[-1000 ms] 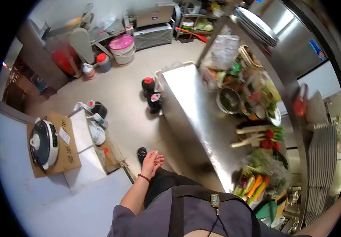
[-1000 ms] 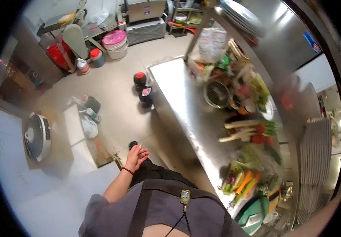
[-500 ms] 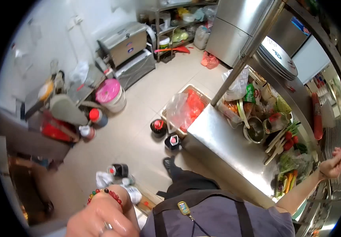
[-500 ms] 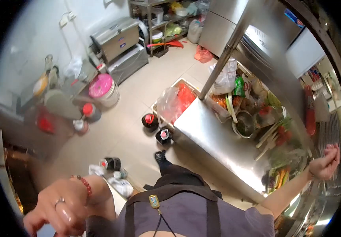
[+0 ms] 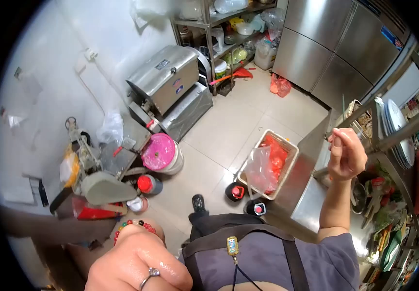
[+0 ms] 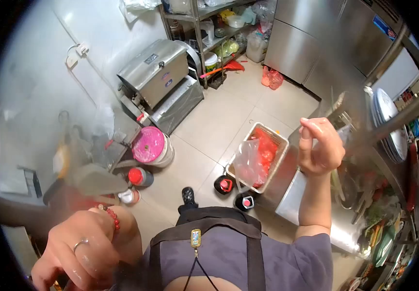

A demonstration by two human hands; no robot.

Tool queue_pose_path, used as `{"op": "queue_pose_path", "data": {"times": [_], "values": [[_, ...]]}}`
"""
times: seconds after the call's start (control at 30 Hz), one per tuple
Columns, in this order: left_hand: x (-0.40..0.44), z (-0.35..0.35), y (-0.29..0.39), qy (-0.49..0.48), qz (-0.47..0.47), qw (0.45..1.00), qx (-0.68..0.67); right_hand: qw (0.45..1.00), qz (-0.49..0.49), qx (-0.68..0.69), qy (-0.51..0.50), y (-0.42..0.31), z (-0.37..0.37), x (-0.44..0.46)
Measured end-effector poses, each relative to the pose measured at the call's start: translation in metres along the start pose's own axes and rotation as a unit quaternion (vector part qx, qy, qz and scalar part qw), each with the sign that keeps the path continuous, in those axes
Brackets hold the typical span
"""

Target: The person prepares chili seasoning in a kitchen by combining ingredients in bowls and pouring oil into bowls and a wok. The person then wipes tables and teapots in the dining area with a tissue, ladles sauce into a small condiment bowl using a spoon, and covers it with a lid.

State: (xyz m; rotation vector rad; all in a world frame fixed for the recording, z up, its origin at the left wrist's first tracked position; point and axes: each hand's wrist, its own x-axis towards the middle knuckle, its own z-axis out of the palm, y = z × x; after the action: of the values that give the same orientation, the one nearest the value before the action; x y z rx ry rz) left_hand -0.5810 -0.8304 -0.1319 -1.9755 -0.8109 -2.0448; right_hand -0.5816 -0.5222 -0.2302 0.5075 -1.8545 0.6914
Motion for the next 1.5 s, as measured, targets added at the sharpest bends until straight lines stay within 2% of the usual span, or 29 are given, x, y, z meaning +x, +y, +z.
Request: {"op": "queue_pose_path", "data": {"times": [0.03,0.07,0.13,0.23,0.27,0.37,0.43,0.57,0.63,0.67,0.77,0.83,0.9,0.97,1.03,1.07,1.1,1.13,1.17,1.23,1.3,1.37,1.43,1.47,1.5], "values": [[-0.003,-0.027,-0.005,0.004,0.007,0.999,-0.039,1.0,-0.003,-0.03,-0.004,0.003,0.018,0.009],[-0.003,-0.058,-0.023,-0.034,0.065,0.993,-0.095,0.998,0.006,-0.061,-0.002,0.005,0.035,0.015],[-0.012,-0.109,-0.026,-0.028,0.062,0.991,-0.113,0.995,0.034,-0.098,0.012,0.014,0.06,0.012],[-0.005,-0.17,-0.061,-0.021,0.272,0.923,-0.271,0.981,0.13,-0.138,0.038,0.033,0.089,0.005],[-0.001,-0.192,-0.071,-0.003,0.141,0.968,-0.209,0.97,0.154,-0.187,0.018,0.044,0.091,0.003],[0.011,-0.252,-0.128,-0.033,-0.005,0.981,-0.192,0.942,0.165,-0.291,0.009,0.069,0.101,0.019],[0.013,-0.287,-0.177,0.0,0.001,0.956,-0.295,0.918,0.211,-0.334,0.027,0.089,0.106,0.024],[0.008,-0.346,-0.293,0.059,0.019,0.963,-0.261,0.857,0.314,-0.401,0.08,0.167,0.117,-0.009],[0.012,-0.376,-0.36,0.061,0.036,0.955,-0.287,0.827,0.329,-0.446,0.093,0.228,0.132,-0.016],[0.019,-0.396,-0.387,0.001,-0.038,0.968,-0.248,0.829,0.324,-0.448,0.086,0.265,0.139,-0.015],[0.043,-0.442,-0.484,-0.106,-0.121,0.956,-0.243,0.811,0.331,-0.48,0.055,0.369,0.165,0.009],[0.059,-0.459,-0.547,-0.055,-0.022,0.957,-0.286,0.815,0.329,-0.478,0.013,0.421,0.188,0.056],[0.076,-0.475,-0.605,-0.011,0.071,0.954,-0.292,0.851,0.282,-0.443,-0.03,0.468,0.197,0.101],[0.092,-0.518,-0.661,-0.009,0.019,0.955,-0.296,0.863,0.258,-0.432,-0.037,0.513,0.196,0.129],[0.092,-0.558,-0.722,-0.009,-0.036,0.954,-0.297,0.852,0.275,-0.445,0.011,0.553,0.195,0.139],[0.081,-0.577,-0.766,0.035,-0.076,0.936,-0.343,0.837,0.285,-0.466,0.022,0.576,0.192,0.138],[0.077,-0.585,-0.811,0.186,-0.19,0.939,-0.217,0.822,0.295,-0.486,0.033,0.597,0.193,0.135],[0.08,-0.6,-0.871,0.198,-0.219,0.943,-0.153,0.797,0.355,-0.486,0.056,0.615,0.199,0.135],[0.082,-0.62,-0.933,0.205,-0.294,0.926,-0.119,0.795,0.357,-0.488,0.052,0.638,0.204,0.136],[0.085,-0.655,-1.067,0.234,-0.401,0.878,-0.118,0.788,0.252,-0.561,-0.009,0.685,0.213,0.132],[0.091,-0.692,-1.203,0.278,-0.498,0.81,-0.138,0.744,0.365,-0.559,-0.017,0.722,0.218,0.12],[0.096,-0.723,-1.325,0.283,-0.557,0.781,-0.026,0.685,0.466,-0.555,0.071,0.764,0.219,0.091],[0.102,-0.767,-1.431,0.287,-0.587,0.757,-0.01,0.616,0.56,-0.548,0.082,0.815,0.231,0.107],[0.108,-0.789,-1.478,0.321,-0.611,0.724,-0.006,0.599,0.594,-0.534,0.057,0.849,0.245,0.14],[0.119,-0.812,-1.52,0.354,-0.629,0.692,-0.002,0.624,0.595,-0.506,0.03,0.875,0.239,0.13]]}}
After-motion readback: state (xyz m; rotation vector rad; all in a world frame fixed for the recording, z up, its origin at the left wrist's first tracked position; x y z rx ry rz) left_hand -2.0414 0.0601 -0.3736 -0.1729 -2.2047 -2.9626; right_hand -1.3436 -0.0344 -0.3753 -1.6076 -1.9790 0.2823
